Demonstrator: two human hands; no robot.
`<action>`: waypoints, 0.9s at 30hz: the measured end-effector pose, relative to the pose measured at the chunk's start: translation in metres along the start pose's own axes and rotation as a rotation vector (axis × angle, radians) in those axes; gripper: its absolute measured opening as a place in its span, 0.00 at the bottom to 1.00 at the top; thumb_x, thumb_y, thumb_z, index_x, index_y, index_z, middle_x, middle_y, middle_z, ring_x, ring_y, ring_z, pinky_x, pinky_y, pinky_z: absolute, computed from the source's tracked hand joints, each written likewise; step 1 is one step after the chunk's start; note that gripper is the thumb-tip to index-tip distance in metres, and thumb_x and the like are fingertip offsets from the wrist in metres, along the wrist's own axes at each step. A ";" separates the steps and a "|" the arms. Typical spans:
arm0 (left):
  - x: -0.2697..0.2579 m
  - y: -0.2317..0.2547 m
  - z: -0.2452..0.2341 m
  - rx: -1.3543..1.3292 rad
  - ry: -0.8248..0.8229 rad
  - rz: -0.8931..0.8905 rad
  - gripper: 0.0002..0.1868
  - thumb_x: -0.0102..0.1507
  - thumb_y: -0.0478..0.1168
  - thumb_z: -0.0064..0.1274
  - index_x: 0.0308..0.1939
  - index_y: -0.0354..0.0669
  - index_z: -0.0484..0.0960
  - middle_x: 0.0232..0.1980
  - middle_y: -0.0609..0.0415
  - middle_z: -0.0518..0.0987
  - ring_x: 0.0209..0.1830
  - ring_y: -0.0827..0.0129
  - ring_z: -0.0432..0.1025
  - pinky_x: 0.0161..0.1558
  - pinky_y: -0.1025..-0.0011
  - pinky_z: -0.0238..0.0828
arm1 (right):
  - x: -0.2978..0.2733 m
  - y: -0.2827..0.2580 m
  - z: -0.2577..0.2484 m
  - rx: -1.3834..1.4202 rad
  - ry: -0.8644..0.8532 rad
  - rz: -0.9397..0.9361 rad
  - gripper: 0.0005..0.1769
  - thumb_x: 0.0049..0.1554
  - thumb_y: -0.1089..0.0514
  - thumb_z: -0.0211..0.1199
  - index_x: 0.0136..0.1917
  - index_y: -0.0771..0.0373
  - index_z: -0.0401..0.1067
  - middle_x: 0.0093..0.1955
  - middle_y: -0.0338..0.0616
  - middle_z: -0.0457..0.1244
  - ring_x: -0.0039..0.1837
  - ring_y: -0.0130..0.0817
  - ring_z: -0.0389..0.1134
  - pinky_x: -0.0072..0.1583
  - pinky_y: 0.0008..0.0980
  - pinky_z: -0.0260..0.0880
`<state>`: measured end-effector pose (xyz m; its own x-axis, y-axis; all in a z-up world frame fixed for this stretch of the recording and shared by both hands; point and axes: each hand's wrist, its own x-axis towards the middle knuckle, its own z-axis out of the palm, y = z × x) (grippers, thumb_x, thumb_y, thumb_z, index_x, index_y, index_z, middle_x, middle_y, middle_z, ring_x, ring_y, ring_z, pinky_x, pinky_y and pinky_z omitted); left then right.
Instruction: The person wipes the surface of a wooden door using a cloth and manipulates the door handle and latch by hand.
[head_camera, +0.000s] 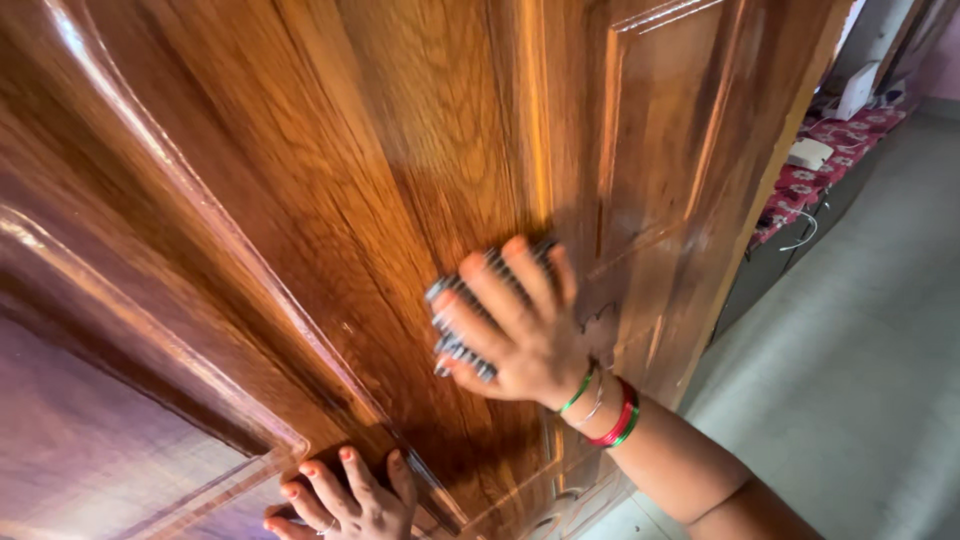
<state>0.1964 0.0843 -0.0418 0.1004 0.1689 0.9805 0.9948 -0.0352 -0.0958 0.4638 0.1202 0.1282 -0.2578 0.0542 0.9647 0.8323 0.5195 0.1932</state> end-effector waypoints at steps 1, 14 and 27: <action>-0.001 -0.002 0.000 0.006 -0.027 0.008 0.38 0.73 0.60 0.47 0.81 0.46 0.58 0.82 0.33 0.54 0.84 0.39 0.43 0.75 0.24 0.32 | 0.004 0.008 -0.002 -0.033 0.059 0.070 0.37 0.63 0.32 0.53 0.78 0.50 0.60 0.84 0.47 0.46 0.85 0.52 0.38 0.81 0.62 0.27; -0.010 -0.005 0.000 0.012 -0.056 -0.012 0.38 0.72 0.60 0.50 0.81 0.50 0.60 0.83 0.39 0.53 0.83 0.38 0.45 0.72 0.23 0.35 | -0.014 -0.075 0.021 0.079 0.214 0.506 0.37 0.68 0.38 0.47 0.82 0.60 0.52 0.87 0.54 0.38 0.88 0.59 0.36 0.84 0.62 0.33; -0.007 -0.004 -0.002 0.016 -0.069 0.013 0.38 0.74 0.58 0.49 0.83 0.48 0.58 0.83 0.36 0.53 0.83 0.35 0.44 0.72 0.22 0.36 | -0.068 -0.044 0.010 0.098 0.046 0.305 0.34 0.66 0.36 0.50 0.77 0.57 0.63 0.85 0.53 0.42 0.87 0.52 0.39 0.84 0.55 0.33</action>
<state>0.1920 0.0816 -0.0476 0.1133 0.2363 0.9651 0.9935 -0.0222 -0.1112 0.4400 0.1019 0.0521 0.0204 0.1827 0.9830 0.8161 0.5650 -0.1219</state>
